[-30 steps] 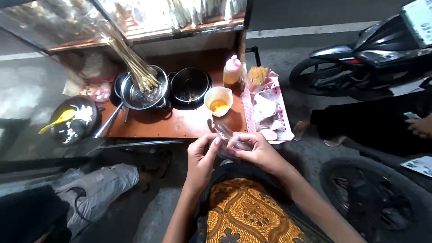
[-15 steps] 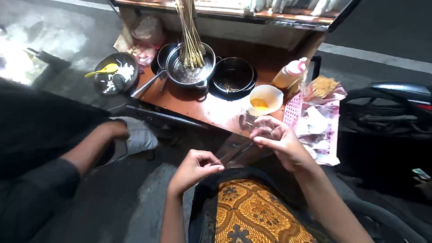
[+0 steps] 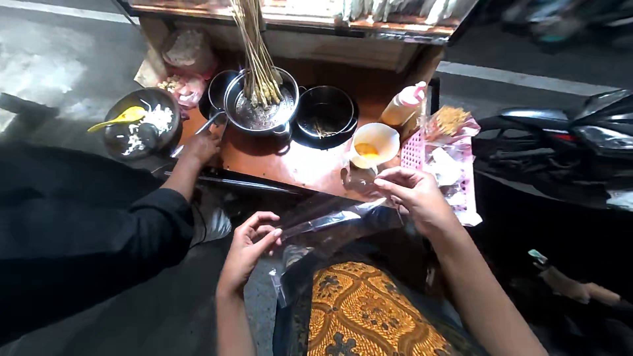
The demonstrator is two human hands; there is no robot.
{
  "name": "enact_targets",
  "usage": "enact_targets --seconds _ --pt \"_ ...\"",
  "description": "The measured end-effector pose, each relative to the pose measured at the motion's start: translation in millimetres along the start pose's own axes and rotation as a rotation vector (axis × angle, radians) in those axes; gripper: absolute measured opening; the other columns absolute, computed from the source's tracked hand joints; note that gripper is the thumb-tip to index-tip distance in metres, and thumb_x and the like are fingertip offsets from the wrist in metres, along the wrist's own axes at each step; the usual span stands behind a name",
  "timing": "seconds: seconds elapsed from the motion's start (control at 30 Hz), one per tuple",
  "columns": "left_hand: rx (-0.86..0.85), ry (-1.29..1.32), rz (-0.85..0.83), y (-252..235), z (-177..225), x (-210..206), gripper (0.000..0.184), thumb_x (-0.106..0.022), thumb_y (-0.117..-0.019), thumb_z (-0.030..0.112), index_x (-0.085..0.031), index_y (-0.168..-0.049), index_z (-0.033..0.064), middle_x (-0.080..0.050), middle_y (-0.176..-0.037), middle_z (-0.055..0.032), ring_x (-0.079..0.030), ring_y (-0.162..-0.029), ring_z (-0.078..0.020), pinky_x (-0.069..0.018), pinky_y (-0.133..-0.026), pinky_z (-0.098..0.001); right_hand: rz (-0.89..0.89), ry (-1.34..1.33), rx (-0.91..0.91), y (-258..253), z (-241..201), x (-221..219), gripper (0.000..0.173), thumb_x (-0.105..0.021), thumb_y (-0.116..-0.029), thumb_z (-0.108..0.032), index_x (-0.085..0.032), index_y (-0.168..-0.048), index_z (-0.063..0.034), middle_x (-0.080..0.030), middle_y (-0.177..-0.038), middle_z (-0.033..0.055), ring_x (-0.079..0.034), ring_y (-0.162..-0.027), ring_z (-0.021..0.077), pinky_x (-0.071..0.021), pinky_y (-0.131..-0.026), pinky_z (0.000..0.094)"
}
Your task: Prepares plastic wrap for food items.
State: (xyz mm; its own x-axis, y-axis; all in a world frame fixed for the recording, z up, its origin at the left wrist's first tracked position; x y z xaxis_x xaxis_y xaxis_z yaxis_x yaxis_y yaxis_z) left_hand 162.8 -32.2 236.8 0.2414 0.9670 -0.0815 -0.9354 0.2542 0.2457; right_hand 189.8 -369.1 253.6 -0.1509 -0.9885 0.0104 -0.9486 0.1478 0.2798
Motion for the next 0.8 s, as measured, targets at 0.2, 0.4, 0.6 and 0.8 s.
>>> enact_targets --seconds 0.2,0.4,0.6,0.8 --pt "-0.019 -0.024 0.01 5 0 24 0.052 -0.074 -0.08 -0.003 -0.06 -0.129 0.0053 -0.073 -0.082 0.004 -0.069 -0.067 -0.0057 -0.0584 -0.062 -0.0205 0.102 -0.038 -0.044 8 5 3 0.005 -0.074 -0.0895 0.002 -0.074 -0.093 -0.0019 -0.072 -0.077 0.0028 -0.065 -0.061 0.0063 -0.057 -0.058 0.02" --pt "-0.029 0.013 0.227 15 -5 48 0.051 -0.071 -0.0785 -0.006 -0.059 -0.127 0.003 -0.074 -0.086 0.003 -0.073 -0.075 -0.0105 -0.0634 -0.073 -0.027 0.048 -0.122 -0.124 15 5 7 0.015 -0.06 -0.1011 -0.002 -0.075 -0.099 0.0014 -0.076 -0.085 0.0064 -0.07 -0.068 0.0095 -0.0603 -0.064 0.0221" --pt "-0.109 -0.543 0.444 18 -4 55 0.059 -0.072 -0.0855 0.009 -0.054 -0.14 -0.0049 -0.067 -0.127 -0.0151 -0.064 -0.117 -0.0195 -0.053 -0.099 -0.0361 -0.108 0.135 0.015 21 8 -6 0.018 -0.059 -0.103 -0.009 -0.075 -0.101 -0.0018 -0.076 -0.087 0.0007 -0.071 -0.078 0.0061 -0.0605 -0.074 0.0224" --pt "-0.402 -0.736 0.005 -7 26 -55 0.059 -0.077 -0.0895 0.038 -0.063 -0.139 0.0091 -0.062 -0.143 -0.0066 -0.054 -0.137 -0.0214 -0.0419 -0.116 -0.0481 -0.218 0.741 0.516 40 9 -61 0.026 -0.062 -0.1017 -0.03 -0.079 -0.095 -0.0106 -0.076 -0.09 0.0027 -0.072 -0.087 0.0154 -0.0593 -0.08 0.0401"
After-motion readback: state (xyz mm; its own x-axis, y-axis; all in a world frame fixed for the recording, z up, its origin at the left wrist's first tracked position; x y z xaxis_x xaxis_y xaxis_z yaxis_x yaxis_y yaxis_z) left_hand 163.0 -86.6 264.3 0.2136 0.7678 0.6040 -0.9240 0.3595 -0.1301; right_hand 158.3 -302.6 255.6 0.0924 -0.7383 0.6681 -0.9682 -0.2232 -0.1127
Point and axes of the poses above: each hand's wrist, its own y-axis away from the middle knuckle, its own x-axis out of the back of the hand, z = x × y, the point moved 5 cm from there along -y, towards the middle knuckle
